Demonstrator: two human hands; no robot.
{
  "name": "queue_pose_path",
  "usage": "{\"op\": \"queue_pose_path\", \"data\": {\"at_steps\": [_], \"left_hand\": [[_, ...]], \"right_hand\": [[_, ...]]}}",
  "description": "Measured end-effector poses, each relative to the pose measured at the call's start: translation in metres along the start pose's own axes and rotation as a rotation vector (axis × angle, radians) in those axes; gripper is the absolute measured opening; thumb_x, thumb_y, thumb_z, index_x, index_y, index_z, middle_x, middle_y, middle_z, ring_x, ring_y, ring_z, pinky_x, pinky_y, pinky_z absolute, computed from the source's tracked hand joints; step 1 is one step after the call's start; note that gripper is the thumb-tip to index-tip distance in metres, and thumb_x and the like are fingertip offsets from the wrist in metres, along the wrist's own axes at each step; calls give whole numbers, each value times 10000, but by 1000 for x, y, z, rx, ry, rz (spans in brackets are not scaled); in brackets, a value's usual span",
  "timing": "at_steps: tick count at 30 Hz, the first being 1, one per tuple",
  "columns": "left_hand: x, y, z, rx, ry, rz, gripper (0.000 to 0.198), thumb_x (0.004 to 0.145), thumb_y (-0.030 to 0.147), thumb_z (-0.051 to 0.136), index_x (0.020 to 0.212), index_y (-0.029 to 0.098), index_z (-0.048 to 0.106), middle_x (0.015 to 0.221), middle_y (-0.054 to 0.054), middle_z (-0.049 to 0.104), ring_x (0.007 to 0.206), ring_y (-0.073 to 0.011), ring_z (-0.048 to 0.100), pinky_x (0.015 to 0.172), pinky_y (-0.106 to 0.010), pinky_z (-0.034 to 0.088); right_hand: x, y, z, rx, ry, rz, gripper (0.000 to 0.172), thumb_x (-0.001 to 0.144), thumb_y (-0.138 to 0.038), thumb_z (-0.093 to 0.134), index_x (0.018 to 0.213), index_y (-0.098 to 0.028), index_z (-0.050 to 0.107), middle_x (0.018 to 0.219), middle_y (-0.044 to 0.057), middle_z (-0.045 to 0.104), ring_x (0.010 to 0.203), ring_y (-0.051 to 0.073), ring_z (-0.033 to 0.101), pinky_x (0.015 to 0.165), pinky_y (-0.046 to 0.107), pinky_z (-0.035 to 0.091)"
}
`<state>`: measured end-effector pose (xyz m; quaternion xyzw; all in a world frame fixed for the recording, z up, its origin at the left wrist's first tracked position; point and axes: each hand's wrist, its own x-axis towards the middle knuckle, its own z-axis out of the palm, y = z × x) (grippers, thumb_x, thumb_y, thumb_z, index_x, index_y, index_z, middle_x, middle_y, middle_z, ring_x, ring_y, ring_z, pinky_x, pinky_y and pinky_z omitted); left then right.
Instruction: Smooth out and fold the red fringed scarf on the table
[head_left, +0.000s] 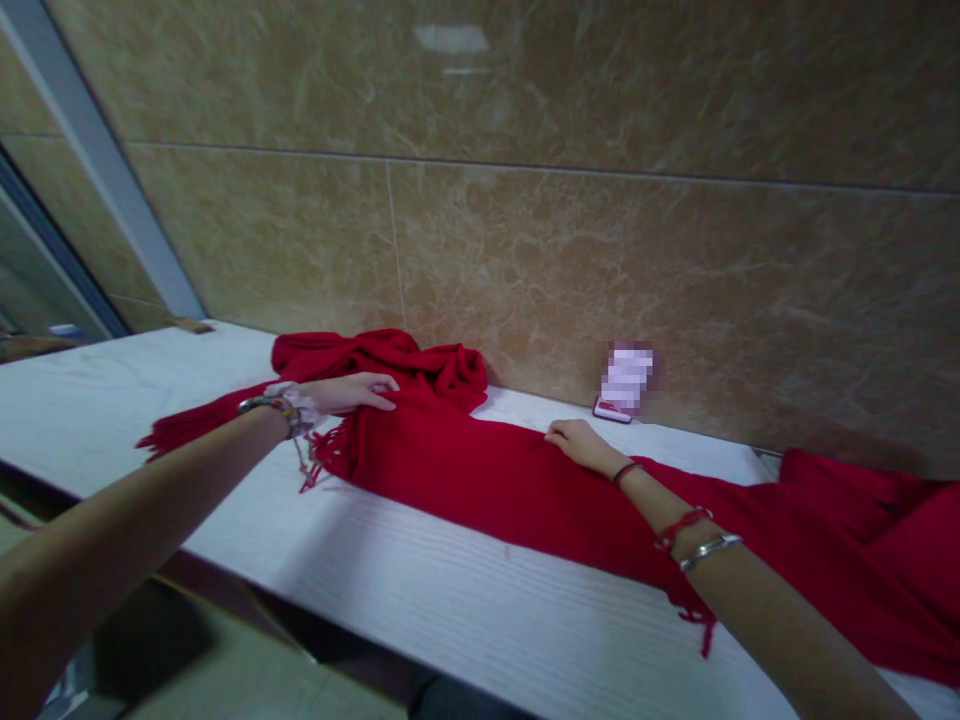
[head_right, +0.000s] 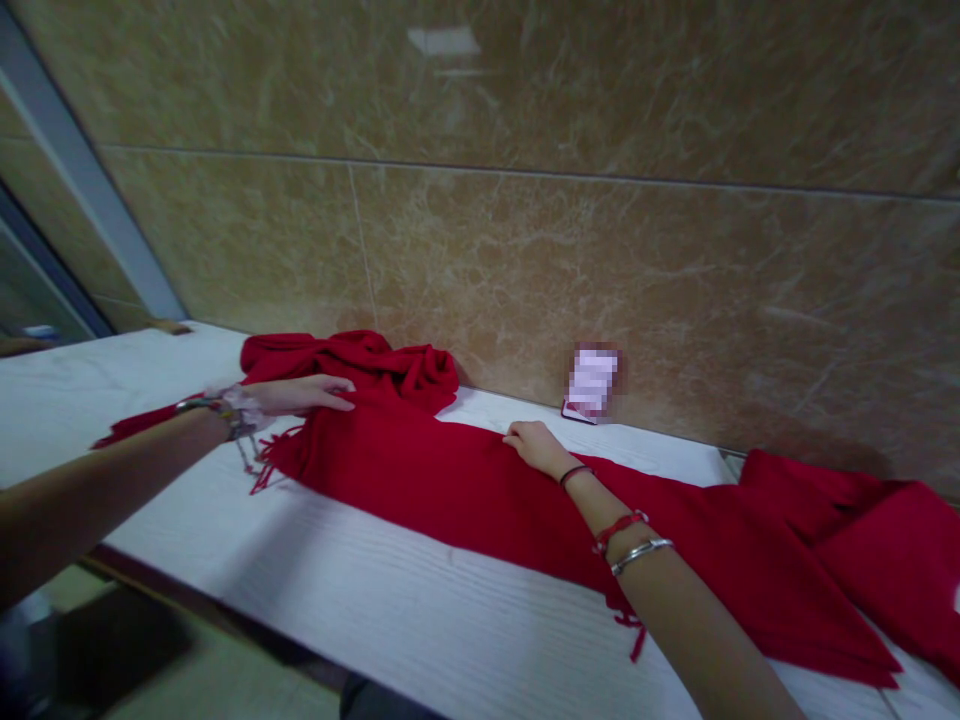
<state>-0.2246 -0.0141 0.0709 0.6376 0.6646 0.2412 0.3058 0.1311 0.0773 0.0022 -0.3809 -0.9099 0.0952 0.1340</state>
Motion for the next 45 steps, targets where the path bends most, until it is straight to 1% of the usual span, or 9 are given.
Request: {"op": "queue_pose_path", "data": {"at_steps": [11, 16, 20, 24, 30, 33, 35, 38, 45], "left_hand": [[-3, -12, -11, -239, -104, -15, 252, 533, 330, 686, 718, 192, 583, 686, 19, 584, 643, -138, 567, 527, -191, 430], [-1, -12, -11, -116, -137, 41, 271, 620, 415, 574, 680, 162, 650, 856, -61, 652, 851, -218, 576, 684, -249, 458], [10, -18, -17, 138, -27, 154, 320, 578, 430, 582, 717, 152, 657, 829, -57, 657, 836, -216, 580, 747, -268, 450], [24, -22, -22, 303, 262, 201, 478, 574, 496, 509, 855, 124, 614, 892, -91, 620, 841, -217, 568, 784, -302, 444], [8, -7, 12, 595, 261, 152, 685, 689, 587, 416, 1190, 120, 446, 1170, -133, 483, 1076, -263, 450, 923, -360, 342], [-12, -2, 41, 728, 338, 380, 639, 680, 552, 502, 1201, 190, 432, 1276, -112, 370, 1168, -276, 341, 974, -390, 267], [-22, -3, 56, 794, 278, 509, 492, 698, 464, 530, 1113, 202, 500, 1215, -100, 427, 1122, -260, 388, 961, -373, 282], [-21, -8, 62, 792, 202, 457, 240, 757, 273, 442, 951, 183, 550, 993, -78, 555, 922, -204, 519, 851, -316, 376], [9, -1, 24, 475, 369, 280, 343, 810, 298, 305, 1080, 141, 447, 780, -42, 573, 693, -161, 548, 685, -271, 427]], "right_hand": [[-1, 0, -2, -29, -10, 37, 211, 830, -204, 443, 963, -128, 588, 846, 73, 642, 763, 137, 564, 670, 220, 374], [8, -8, 2, -42, -81, -10, 237, 753, -220, 567, 973, -139, 600, 874, 60, 638, 783, 136, 557, 679, 218, 381], [14, -10, 2, -63, -112, -12, 144, 761, -184, 541, 848, -132, 643, 841, 74, 651, 784, 152, 566, 691, 228, 379], [17, -8, 2, -80, -114, -1, 184, 793, -185, 490, 841, -103, 647, 872, 118, 646, 815, 178, 568, 716, 251, 378], [27, -15, 11, -66, -82, 8, 247, 769, -252, 545, 971, -121, 599, 947, 103, 626, 848, 161, 557, 726, 233, 384], [33, -20, 17, -54, -79, 22, 141, 766, -191, 528, 846, -124, 623, 874, 95, 642, 800, 161, 565, 688, 234, 387], [35, -22, 19, -40, -73, 18, 118, 766, -153, 510, 791, -130, 624, 855, 91, 644, 790, 156, 564, 682, 230, 382], [34, -24, 19, -18, -47, 19, 124, 777, -138, 490, 790, -132, 613, 846, 89, 641, 786, 153, 560, 686, 231, 375], [24, -23, 10, 34, 24, 23, 223, 840, -202, 424, 992, -116, 563, 885, 87, 631, 789, 132, 559, 693, 221, 380]]}}
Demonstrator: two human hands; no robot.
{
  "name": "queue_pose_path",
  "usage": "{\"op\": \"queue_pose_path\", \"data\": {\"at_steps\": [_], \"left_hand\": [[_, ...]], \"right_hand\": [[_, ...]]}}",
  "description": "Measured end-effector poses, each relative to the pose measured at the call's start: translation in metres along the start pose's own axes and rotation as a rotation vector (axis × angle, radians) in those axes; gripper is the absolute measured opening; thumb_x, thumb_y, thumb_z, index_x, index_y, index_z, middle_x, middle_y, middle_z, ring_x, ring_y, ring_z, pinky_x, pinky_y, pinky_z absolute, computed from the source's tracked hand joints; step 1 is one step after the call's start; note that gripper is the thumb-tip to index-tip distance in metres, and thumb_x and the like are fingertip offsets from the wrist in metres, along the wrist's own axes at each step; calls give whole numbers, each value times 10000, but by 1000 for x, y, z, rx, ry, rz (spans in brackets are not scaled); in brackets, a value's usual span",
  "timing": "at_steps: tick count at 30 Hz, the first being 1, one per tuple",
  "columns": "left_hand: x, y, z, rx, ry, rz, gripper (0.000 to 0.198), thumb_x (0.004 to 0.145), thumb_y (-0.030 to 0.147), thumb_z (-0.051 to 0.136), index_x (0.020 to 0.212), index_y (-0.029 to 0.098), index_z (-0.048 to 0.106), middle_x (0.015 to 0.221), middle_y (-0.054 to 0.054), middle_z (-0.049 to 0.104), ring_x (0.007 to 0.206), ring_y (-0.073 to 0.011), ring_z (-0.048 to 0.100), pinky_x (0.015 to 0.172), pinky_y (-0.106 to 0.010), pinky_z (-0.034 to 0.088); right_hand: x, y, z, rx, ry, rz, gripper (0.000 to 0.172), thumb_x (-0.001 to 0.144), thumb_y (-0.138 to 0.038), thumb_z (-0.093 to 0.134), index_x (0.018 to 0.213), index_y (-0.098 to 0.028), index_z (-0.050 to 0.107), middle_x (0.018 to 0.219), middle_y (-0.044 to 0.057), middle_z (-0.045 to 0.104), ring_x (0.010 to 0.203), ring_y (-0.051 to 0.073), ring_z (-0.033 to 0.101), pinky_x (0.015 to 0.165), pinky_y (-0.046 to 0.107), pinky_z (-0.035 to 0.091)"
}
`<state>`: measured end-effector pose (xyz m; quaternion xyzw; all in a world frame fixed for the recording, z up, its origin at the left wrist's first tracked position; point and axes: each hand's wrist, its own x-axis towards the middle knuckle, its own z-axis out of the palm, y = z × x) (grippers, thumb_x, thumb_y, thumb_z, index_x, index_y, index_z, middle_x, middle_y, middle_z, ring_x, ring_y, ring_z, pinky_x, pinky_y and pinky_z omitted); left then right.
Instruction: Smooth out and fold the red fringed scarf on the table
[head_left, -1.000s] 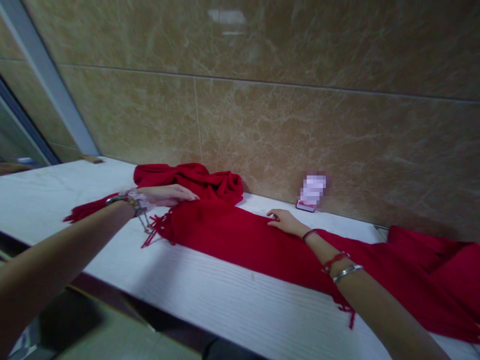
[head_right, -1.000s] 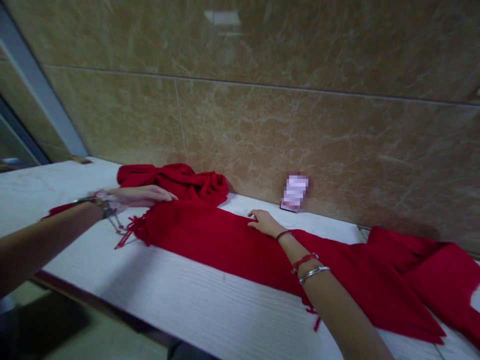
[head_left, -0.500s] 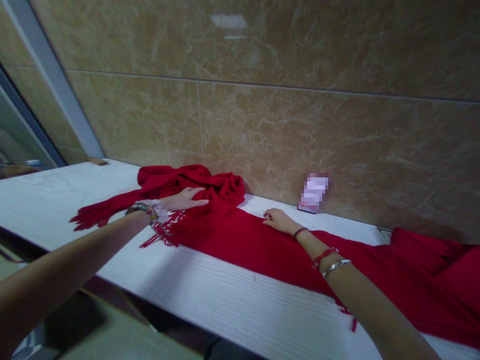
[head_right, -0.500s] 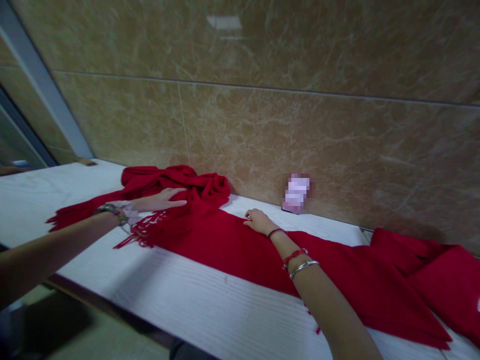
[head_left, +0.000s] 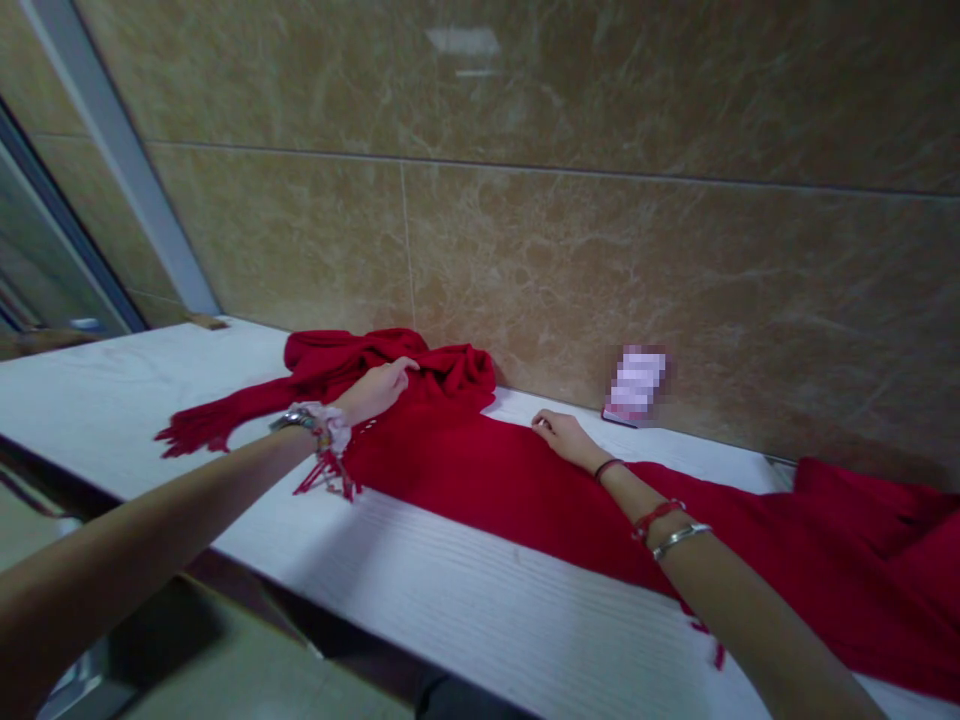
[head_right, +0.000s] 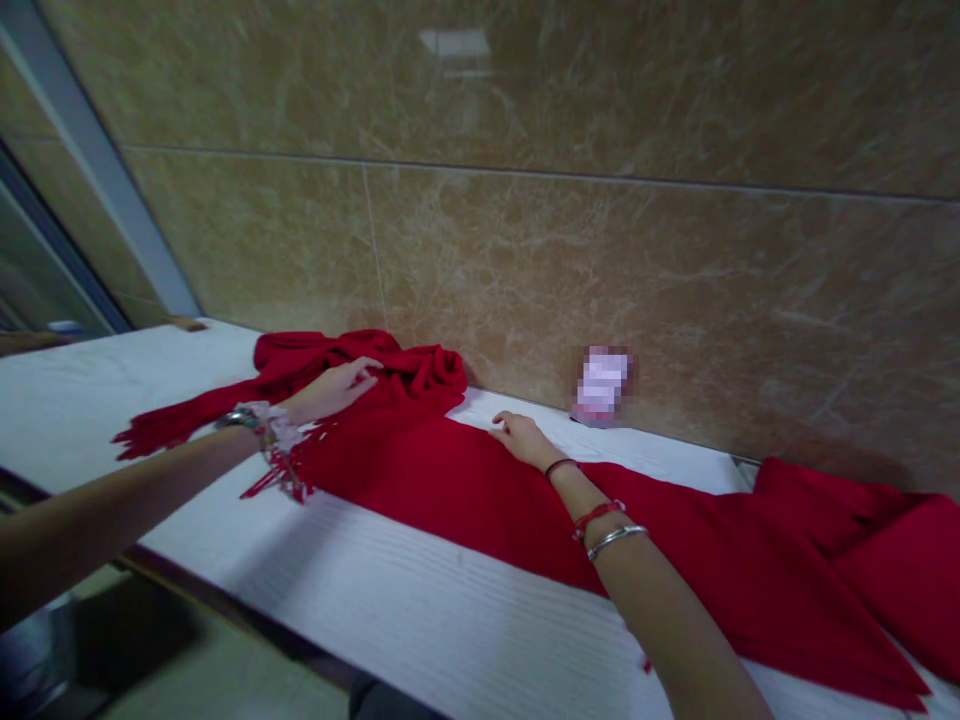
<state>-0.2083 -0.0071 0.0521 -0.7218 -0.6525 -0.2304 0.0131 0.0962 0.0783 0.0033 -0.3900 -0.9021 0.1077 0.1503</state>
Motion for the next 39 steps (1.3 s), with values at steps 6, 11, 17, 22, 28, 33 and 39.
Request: {"op": "queue_pose_path", "data": {"at_steps": [6, 11, 17, 22, 28, 33, 39], "left_hand": [[-13, 12, 15, 83, -209, 265, 309, 738, 342, 468, 993, 176, 515, 977, -66, 570, 861, -185, 540, 777, -279, 402], [4, 2, 4, 56, -173, 176, 275, 801, 292, 338, 894, 148, 552, 841, -45, 606, 758, -169, 559, 726, -258, 397], [7, 8, 10, 112, -212, 188, 435, 704, 502, 489, 989, 175, 527, 1008, -85, 556, 899, -221, 525, 765, -309, 396], [10, 8, 15, 68, -280, 107, 402, 721, 509, 447, 869, 147, 540, 918, -80, 570, 811, -185, 532, 722, -274, 401], [29, 4, -8, -136, -472, 132, 398, 661, 494, 545, 887, 170, 597, 839, -1, 623, 768, -153, 545, 700, -199, 381], [32, 8, -12, -135, -396, 152, 343, 682, 468, 522, 839, 177, 615, 849, 6, 634, 789, -156, 547, 739, -196, 372], [27, 1, -7, -88, -368, 153, 324, 733, 454, 419, 751, 179, 590, 771, -12, 621, 716, -144, 541, 699, -198, 387]], "right_hand": [[-1, 0, 6, 4, -51, -77, 198, 741, -195, 577, 926, -130, 610, 904, 76, 640, 822, 140, 558, 723, 229, 386], [4, 0, 5, -15, -49, -45, 137, 771, -143, 510, 825, -139, 636, 859, 76, 655, 817, 154, 568, 720, 240, 385], [5, 0, 4, -12, -70, -63, 149, 768, -192, 541, 887, -153, 620, 880, 68, 646, 809, 145, 566, 709, 233, 386], [9, 0, 9, -15, -72, -34, 152, 714, -192, 607, 858, -144, 621, 798, 48, 649, 728, 136, 568, 644, 223, 390], [7, -1, -2, -11, -91, -61, 129, 776, -162, 517, 807, -153, 642, 830, 52, 660, 776, 136, 572, 695, 225, 384], [3, 0, -7, -10, -75, -74, 178, 818, -172, 457, 831, -143, 632, 870, 76, 656, 815, 148, 570, 729, 238, 374], [2, -5, 3, -3, -15, -40, 159, 831, -192, 455, 925, -146, 575, 899, 64, 644, 816, 131, 569, 695, 212, 380]]}}
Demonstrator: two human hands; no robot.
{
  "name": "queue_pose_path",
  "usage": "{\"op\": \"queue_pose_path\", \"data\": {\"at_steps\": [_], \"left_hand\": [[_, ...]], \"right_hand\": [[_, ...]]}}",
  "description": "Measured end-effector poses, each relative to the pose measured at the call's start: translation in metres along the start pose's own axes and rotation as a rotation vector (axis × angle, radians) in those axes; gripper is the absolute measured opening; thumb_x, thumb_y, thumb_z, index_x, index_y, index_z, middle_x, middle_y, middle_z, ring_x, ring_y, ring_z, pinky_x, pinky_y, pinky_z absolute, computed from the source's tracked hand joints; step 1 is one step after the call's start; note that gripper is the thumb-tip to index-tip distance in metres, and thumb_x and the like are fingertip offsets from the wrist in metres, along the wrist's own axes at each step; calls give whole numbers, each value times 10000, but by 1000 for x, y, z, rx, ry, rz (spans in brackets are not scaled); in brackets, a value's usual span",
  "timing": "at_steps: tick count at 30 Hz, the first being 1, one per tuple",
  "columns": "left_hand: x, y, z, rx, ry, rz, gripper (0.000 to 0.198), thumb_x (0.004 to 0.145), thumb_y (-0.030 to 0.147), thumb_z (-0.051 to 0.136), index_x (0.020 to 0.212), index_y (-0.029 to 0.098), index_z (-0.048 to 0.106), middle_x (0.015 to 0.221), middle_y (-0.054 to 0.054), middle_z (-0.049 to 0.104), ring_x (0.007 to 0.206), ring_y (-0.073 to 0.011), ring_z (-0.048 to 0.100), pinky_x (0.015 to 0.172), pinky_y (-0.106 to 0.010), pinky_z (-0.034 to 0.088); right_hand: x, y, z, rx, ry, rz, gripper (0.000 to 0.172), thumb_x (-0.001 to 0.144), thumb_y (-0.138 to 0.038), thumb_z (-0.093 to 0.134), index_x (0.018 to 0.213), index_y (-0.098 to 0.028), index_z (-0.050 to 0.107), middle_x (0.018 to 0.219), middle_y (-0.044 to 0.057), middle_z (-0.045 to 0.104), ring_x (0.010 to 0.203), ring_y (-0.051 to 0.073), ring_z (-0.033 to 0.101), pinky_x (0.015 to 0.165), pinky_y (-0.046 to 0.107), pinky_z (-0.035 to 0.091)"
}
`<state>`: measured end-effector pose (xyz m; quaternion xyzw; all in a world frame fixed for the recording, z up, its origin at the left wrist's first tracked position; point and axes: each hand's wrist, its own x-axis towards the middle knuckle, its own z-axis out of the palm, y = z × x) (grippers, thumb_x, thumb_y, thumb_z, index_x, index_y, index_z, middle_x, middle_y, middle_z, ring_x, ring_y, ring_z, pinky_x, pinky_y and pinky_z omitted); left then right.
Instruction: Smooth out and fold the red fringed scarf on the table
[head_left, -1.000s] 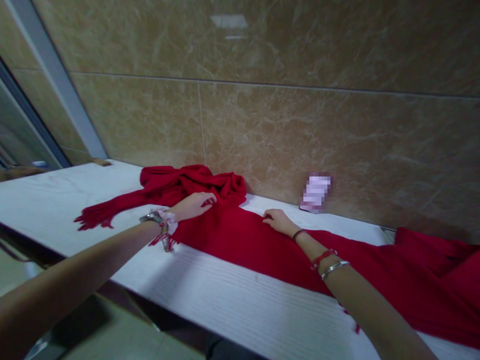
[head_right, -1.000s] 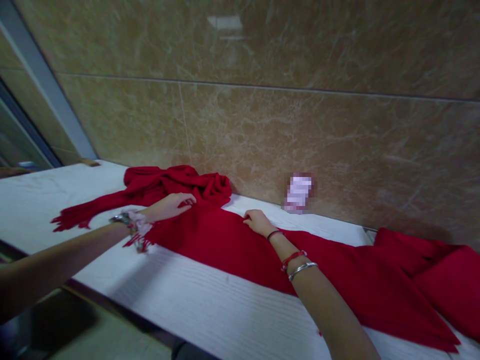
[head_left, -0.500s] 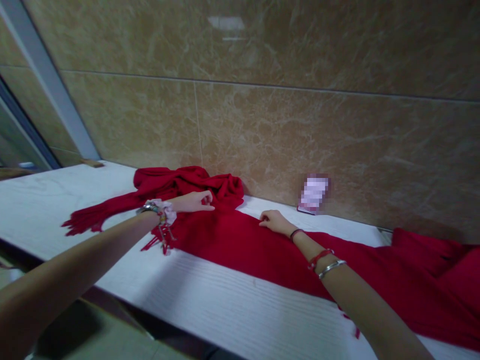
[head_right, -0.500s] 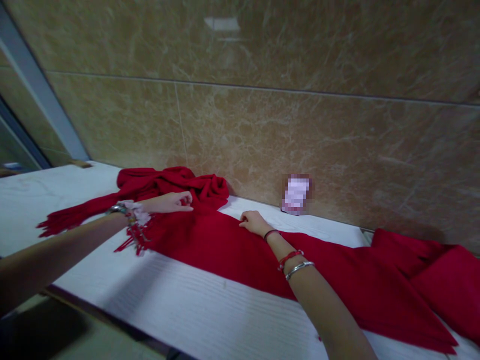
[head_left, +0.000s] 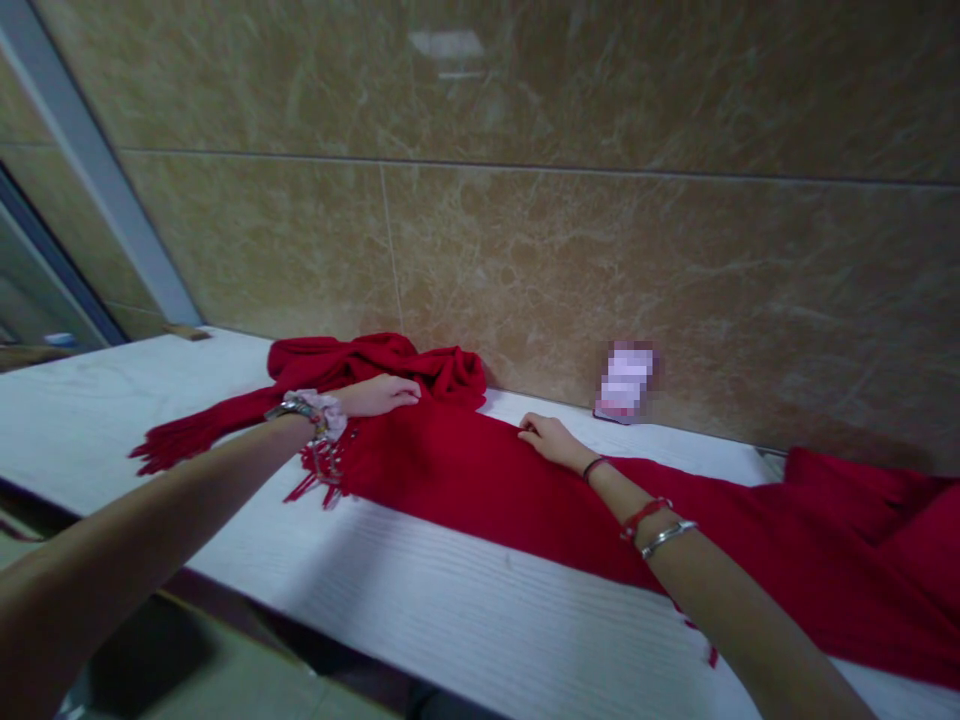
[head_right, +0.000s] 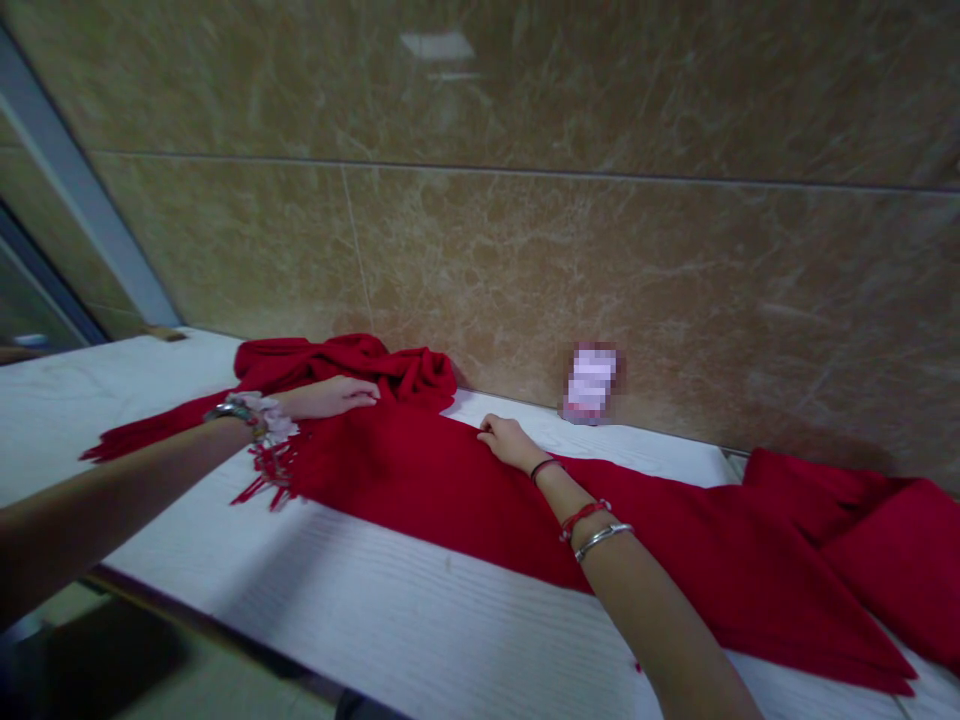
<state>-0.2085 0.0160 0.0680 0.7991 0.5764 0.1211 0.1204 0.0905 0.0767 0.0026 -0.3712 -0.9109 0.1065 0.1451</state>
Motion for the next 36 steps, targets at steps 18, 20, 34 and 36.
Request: {"op": "queue_pose_path", "data": {"at_steps": [18, 20, 34, 36], "left_hand": [[-41, 44, 64, 579, 351, 119, 342, 873, 272, 308, 1153, 214, 495, 1262, -94, 433, 1183, -229, 343, 989, -405, 199], [-55, 46, 83, 507, 195, 173, 410, 876, 353, 317, 1264, 237, 376, 1356, -73, 326, 1235, -226, 274, 991, -390, 220], [-66, 41, 76, 421, -277, 50, 567, 797, 512, 413, 1317, 341, 263, 1427, -105, 136, 1249, -416, 140, 893, -602, 228], [-58, 51, 63, 426, -323, 38, 590, 739, 544, 487, 1275, 331, 361, 1416, -109, 177, 1239, -425, 160, 892, -607, 226]], "right_hand": [[-44, -39, 9, -131, 194, -69, 331, 851, -256, 394, 1154, -159, 485, 1194, 126, 468, 1112, 216, 384, 908, 375, 329], [-68, -48, 11, -87, 73, -200, 451, 852, -375, 381, 1254, -170, 393, 1294, 113, 397, 1200, 217, 304, 966, 407, 271], [-127, -64, 10, -165, -193, -263, 558, 867, -495, 240, 1330, -187, 282, 1387, 97, 277, 1268, 263, 205, 1002, 508, 163], [-130, -67, 9, -203, -130, -273, 518, 873, -443, 288, 1312, -168, 319, 1370, 102, 313, 1257, 250, 237, 1004, 478, 196]]}}
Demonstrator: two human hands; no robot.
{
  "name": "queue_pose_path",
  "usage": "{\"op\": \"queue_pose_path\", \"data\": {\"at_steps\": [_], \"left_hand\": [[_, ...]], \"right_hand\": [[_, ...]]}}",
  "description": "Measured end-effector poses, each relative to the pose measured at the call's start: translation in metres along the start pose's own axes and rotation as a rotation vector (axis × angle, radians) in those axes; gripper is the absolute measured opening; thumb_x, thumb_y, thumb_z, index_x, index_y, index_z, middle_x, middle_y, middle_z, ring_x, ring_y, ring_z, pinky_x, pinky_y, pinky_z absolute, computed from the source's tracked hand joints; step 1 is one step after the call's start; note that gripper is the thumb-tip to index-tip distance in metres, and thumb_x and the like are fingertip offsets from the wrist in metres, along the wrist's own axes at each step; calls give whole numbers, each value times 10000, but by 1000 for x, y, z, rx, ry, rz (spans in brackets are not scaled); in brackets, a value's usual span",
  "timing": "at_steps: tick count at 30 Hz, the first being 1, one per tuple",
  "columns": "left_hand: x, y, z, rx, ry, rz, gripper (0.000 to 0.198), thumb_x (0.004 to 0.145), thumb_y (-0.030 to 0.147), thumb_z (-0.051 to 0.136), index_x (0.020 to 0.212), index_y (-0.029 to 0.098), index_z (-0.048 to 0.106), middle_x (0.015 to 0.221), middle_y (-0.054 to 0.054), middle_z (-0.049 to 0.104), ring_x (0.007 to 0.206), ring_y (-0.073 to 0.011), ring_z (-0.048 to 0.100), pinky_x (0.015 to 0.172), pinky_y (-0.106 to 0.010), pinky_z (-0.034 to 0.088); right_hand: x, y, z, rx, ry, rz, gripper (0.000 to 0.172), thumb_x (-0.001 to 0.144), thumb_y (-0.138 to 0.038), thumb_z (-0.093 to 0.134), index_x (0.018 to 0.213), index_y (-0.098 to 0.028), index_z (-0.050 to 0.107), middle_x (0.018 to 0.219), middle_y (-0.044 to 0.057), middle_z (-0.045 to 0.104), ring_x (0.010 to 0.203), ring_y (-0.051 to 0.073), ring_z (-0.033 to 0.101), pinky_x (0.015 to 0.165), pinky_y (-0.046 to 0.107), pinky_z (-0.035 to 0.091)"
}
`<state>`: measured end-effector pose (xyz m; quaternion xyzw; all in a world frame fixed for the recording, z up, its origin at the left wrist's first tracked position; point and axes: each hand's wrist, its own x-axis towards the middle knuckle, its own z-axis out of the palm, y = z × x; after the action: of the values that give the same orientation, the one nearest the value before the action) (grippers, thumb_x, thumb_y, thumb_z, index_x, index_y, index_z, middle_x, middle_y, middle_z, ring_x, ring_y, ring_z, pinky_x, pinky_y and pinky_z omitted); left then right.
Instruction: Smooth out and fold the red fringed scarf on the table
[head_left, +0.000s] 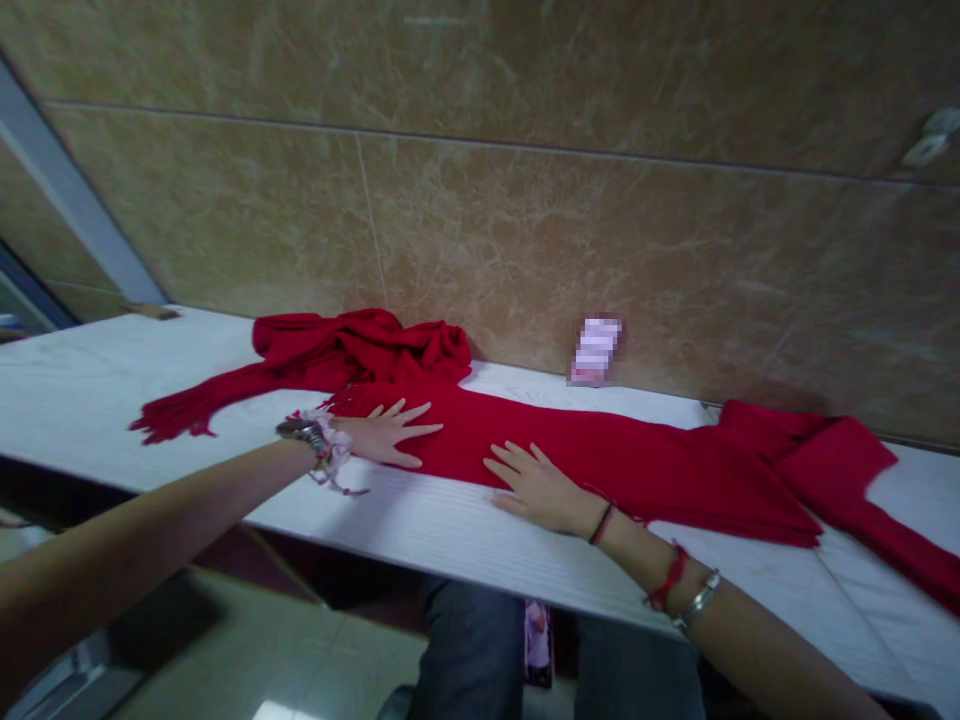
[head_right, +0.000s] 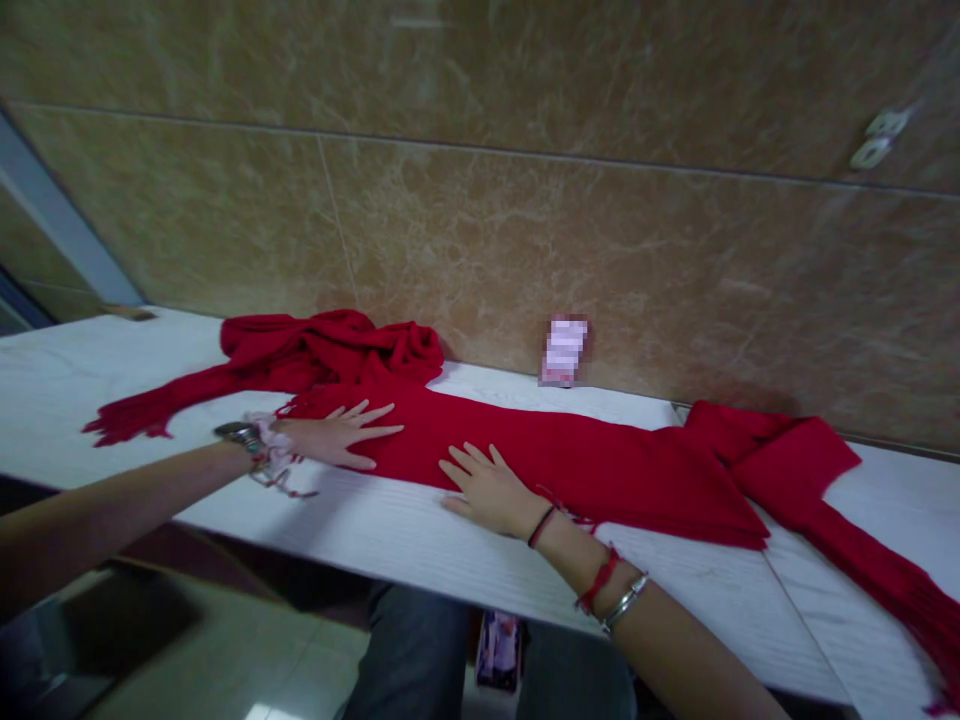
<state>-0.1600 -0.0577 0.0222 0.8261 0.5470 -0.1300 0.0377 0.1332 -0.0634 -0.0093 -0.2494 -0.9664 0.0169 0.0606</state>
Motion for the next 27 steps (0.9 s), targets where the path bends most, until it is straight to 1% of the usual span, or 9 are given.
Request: {"op": "queue_pose_path", "data": {"at_steps": [3, 5, 6, 9, 13, 16, 20, 24, 27], "left_hand": [[14, 10, -33, 36, 145, 100, 355, 806, 449, 442, 1082, 266, 570, 1359, -66, 317, 1247, -305, 230, 982, -478, 214], [30, 19, -50, 59, 283, 190, 306, 862, 336, 365, 999, 209, 607, 1293, -61, 404, 1220, -206, 299, 1007, -341, 224], [40, 23, -55, 69, 308, 216, 300, 863, 308, 364, 1006, 189, 599, 1268, -69, 430, 1206, -185, 322, 1005, -304, 231], [70, 32, -52, 59, 233, 175, 351, 829, 322, 436, 1127, 159, 524, 1275, -107, 427, 1196, -212, 345, 983, -311, 267], [92, 36, -32, -1, 107, 88, 484, 793, 368, 495, 1225, 157, 432, 1282, -137, 426, 1157, -242, 406, 934, -331, 326], [88, 22, -24, 5, 212, 80, 484, 819, 381, 449, 1256, 181, 394, 1342, -134, 343, 1218, -252, 322, 962, -359, 292], [62, -20, -16, 74, 368, 53, 410, 848, 324, 386, 1235, 190, 413, 1346, -102, 336, 1238, -215, 280, 998, -338, 242], [32, -52, 0, 120, 327, -43, 428, 832, 285, 401, 1241, 161, 402, 1340, -116, 321, 1191, -215, 347, 986, -322, 265], [18, -53, 7, 110, 326, -91, 481, 833, 263, 384, 1300, 176, 314, 1360, -118, 273, 1158, -212, 388, 956, -329, 309]], "right_hand": [[-6, -7, -8, -99, 109, 29, 423, 862, -309, 384, 1244, -132, 416, 1301, 118, 415, 1217, 228, 315, 1001, 421, 239], [-11, -12, -15, -140, 108, 47, 367, 843, -222, 413, 1190, -115, 467, 1226, 128, 489, 1146, 210, 408, 964, 376, 310], [-13, -14, -17, -151, 84, 48, 344, 836, -184, 412, 1165, -112, 485, 1184, 130, 520, 1099, 199, 453, 927, 351, 353], [-16, -19, -20, -178, 3, 43, 305, 823, -97, 386, 1096, -110, 520, 1081, 123, 577, 978, 182, 528, 801, 301, 438], [-13, -20, -16, -191, -15, 74, 284, 813, -73, 376, 1042, -124, 537, 988, 102, 604, 900, 189, 547, 706, 294, 460], [-7, -23, -14, -136, 30, 80, 296, 811, -90, 379, 1063, -141, 525, 1001, 90, 597, 922, 174, 534, 740, 282, 445], [12, -34, -13, -113, 46, 27, 287, 818, -146, 395, 1078, -143, 514, 1033, 98, 581, 948, 179, 517, 763, 287, 435], [37, -46, -14, -146, -11, 1, 300, 829, -82, 336, 1064, -134, 515, 969, 95, 595, 885, 187, 536, 677, 284, 455], [42, -46, -14, -135, -12, 23, 340, 817, -44, 335, 1097, -142, 499, 988, 92, 589, 915, 181, 526, 692, 271, 454]]}}
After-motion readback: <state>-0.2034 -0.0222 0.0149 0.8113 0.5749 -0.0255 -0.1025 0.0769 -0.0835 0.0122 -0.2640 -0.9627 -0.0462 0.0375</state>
